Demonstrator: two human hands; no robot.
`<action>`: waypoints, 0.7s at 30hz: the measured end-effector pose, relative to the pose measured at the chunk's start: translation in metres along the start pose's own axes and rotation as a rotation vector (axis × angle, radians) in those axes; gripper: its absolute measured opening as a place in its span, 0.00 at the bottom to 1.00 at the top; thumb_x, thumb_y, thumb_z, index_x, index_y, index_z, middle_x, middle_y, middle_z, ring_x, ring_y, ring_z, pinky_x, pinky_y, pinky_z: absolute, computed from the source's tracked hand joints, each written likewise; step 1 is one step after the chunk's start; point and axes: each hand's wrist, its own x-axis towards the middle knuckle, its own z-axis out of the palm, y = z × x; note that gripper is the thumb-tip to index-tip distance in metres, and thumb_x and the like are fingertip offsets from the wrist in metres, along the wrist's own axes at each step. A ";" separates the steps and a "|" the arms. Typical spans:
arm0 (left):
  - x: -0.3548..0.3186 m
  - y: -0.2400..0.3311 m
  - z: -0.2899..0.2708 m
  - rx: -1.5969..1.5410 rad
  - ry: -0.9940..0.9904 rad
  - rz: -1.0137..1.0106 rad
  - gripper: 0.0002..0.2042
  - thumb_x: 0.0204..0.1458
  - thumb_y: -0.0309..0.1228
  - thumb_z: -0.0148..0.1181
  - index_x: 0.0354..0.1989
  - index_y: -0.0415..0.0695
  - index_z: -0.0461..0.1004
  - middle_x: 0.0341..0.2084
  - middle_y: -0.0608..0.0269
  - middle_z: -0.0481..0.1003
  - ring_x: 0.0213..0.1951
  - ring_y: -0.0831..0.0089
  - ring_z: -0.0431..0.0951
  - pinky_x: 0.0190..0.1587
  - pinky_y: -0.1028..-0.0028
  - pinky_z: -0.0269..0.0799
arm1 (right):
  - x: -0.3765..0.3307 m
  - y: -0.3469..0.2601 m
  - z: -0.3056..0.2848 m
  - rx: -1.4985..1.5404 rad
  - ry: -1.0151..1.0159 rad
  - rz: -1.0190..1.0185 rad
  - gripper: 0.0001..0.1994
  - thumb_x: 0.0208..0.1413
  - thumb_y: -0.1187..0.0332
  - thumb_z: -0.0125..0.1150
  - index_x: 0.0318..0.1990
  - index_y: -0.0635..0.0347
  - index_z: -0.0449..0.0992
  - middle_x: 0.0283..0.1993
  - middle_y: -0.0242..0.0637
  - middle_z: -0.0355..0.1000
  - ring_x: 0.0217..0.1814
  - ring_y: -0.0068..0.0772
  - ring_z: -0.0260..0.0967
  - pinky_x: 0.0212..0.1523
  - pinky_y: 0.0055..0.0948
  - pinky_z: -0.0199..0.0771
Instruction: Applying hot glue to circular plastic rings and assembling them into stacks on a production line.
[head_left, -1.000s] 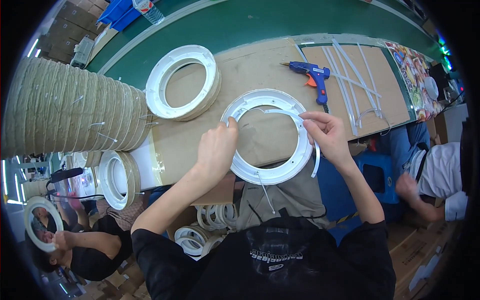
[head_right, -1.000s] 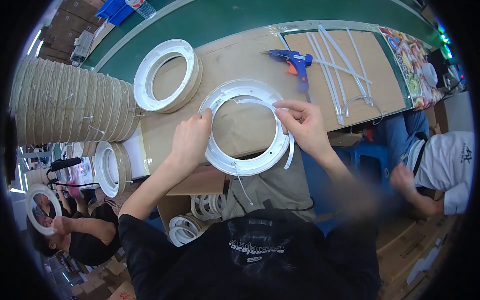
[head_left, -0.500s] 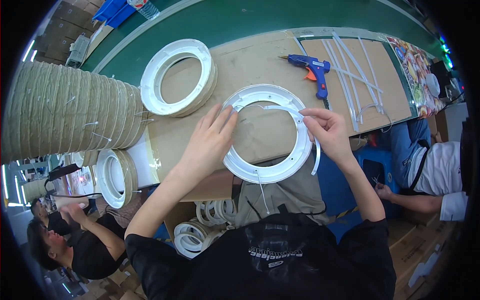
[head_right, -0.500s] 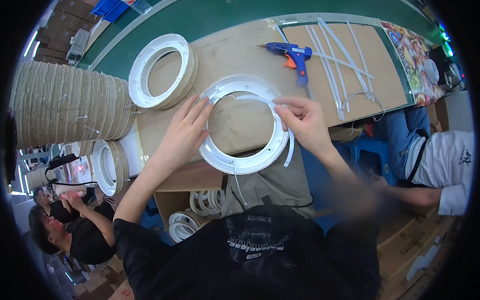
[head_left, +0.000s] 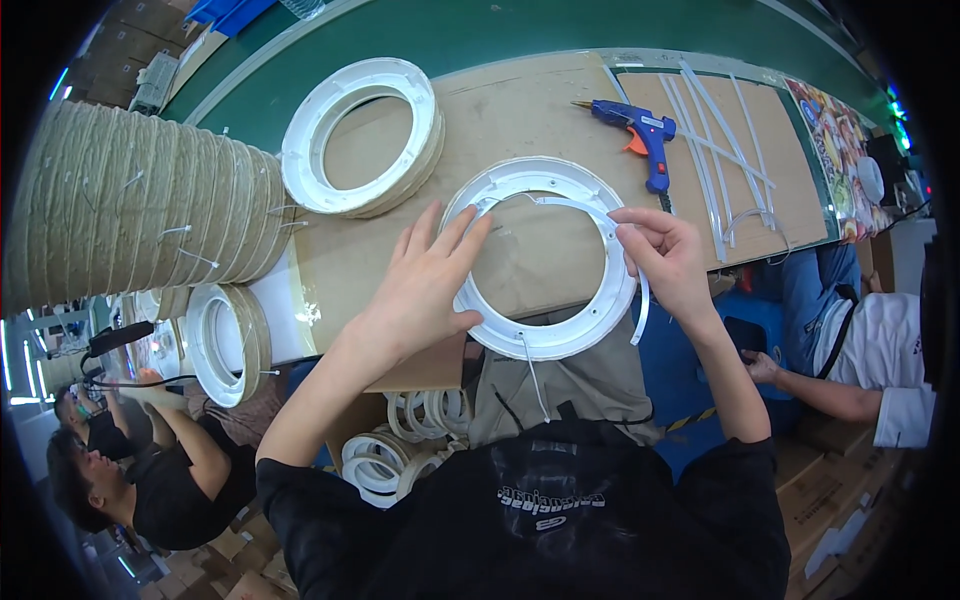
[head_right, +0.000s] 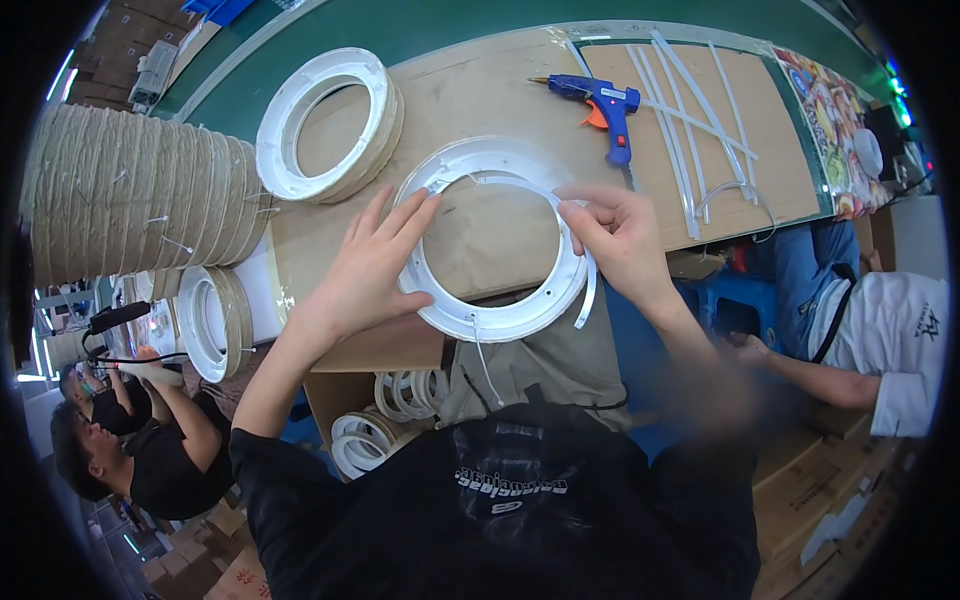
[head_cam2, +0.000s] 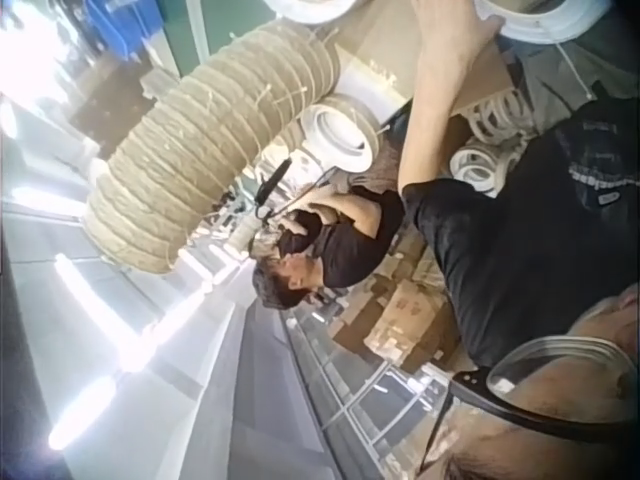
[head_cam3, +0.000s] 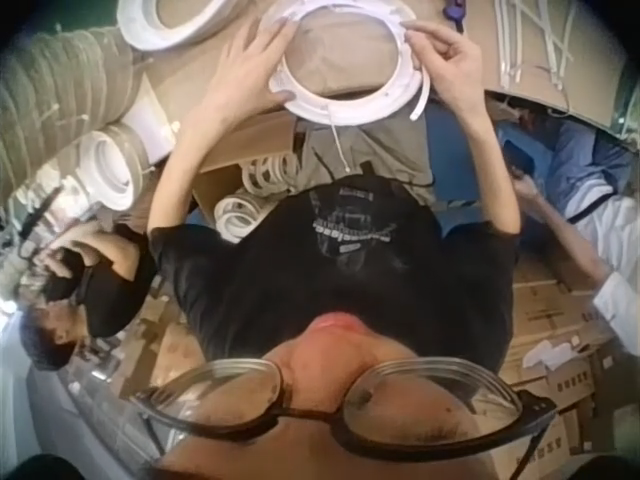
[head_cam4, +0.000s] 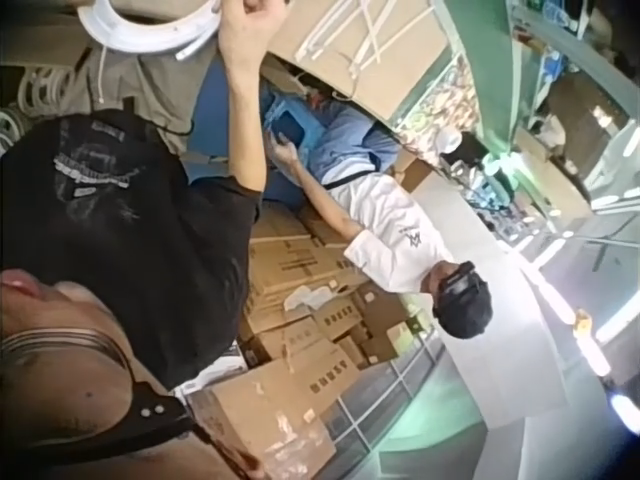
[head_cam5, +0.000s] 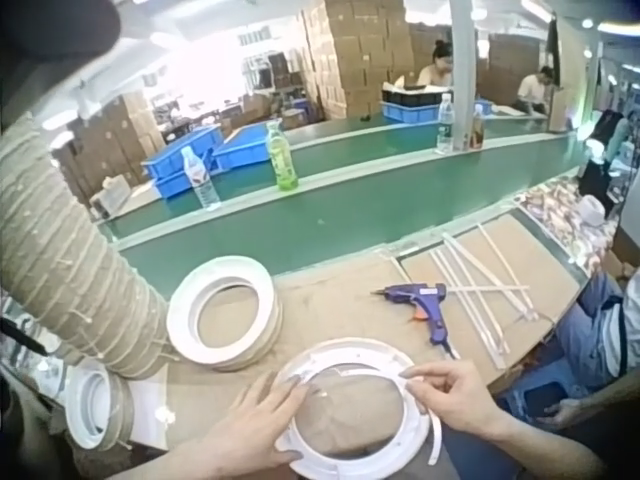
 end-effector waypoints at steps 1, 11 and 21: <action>0.000 -0.001 0.000 -0.002 0.000 -0.003 0.48 0.39 0.35 0.73 0.71 0.46 0.53 0.70 0.52 0.54 0.71 0.42 0.47 0.71 0.51 0.51 | 0.000 0.001 0.000 -0.001 -0.003 0.002 0.12 0.63 0.72 0.57 0.49 0.70 0.77 0.20 0.23 0.68 0.22 0.09 0.61 0.24 0.15 0.57; 0.001 -0.008 -0.006 -0.100 -0.038 0.086 0.21 0.37 0.31 0.74 0.43 0.44 0.77 0.68 0.43 0.56 0.70 0.37 0.50 0.69 0.50 0.53 | 0.001 0.004 -0.001 -0.011 0.000 0.010 0.12 0.63 0.72 0.57 0.49 0.70 0.77 0.21 0.24 0.69 0.23 0.10 0.62 0.25 0.15 0.58; 0.004 -0.011 -0.009 -0.209 -0.048 0.097 0.12 0.37 0.30 0.75 0.32 0.45 0.80 0.68 0.45 0.56 0.70 0.39 0.50 0.69 0.53 0.55 | 0.001 0.007 -0.003 0.008 -0.016 -0.003 0.12 0.63 0.72 0.57 0.49 0.69 0.77 0.20 0.24 0.69 0.22 0.09 0.61 0.23 0.15 0.56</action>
